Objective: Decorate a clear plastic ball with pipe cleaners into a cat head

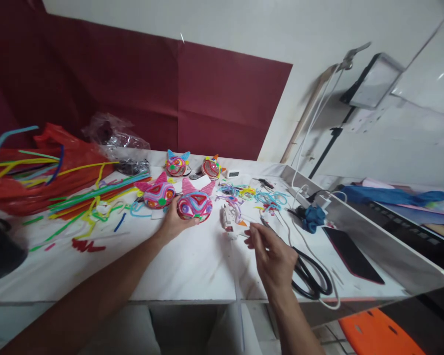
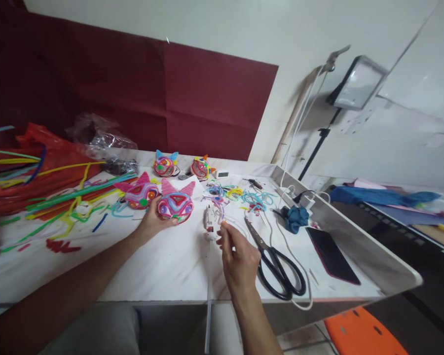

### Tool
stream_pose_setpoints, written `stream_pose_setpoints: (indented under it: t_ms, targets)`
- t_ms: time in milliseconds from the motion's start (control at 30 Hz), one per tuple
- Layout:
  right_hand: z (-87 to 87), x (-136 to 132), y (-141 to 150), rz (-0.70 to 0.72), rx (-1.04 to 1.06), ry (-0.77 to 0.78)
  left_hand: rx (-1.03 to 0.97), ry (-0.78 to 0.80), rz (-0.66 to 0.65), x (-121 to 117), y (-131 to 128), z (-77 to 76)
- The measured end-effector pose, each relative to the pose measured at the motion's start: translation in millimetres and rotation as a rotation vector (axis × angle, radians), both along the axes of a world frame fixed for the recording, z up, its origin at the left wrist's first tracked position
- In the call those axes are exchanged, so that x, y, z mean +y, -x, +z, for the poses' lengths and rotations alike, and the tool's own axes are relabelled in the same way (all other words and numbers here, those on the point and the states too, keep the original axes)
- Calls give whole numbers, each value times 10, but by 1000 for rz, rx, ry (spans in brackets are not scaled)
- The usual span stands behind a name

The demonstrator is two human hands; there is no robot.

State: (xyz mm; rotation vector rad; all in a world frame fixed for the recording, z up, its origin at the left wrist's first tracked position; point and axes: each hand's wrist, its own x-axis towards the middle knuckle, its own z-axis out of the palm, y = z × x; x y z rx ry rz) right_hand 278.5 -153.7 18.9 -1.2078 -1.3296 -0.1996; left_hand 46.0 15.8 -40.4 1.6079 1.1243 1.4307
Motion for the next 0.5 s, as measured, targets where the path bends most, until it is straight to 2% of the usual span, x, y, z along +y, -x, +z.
stream_pose_setpoints:
  t_ms: [100,200,300,400,500]
  targets:
    - [23,391,-131,94,104,91,-33,66,-11,9,21,45]
    - [104,787,-198,169,159,162,-50,69,-13,17,39,68]
    - [143,1099,-198,177,151,197,-60,42,-7,12,50,72]
    - [69,1255,-163,162,144,199,-91,52,-7,-5,48,77]
    - [-63,1280,-131,167,133,184,-130,94,-9,-15,40,93]
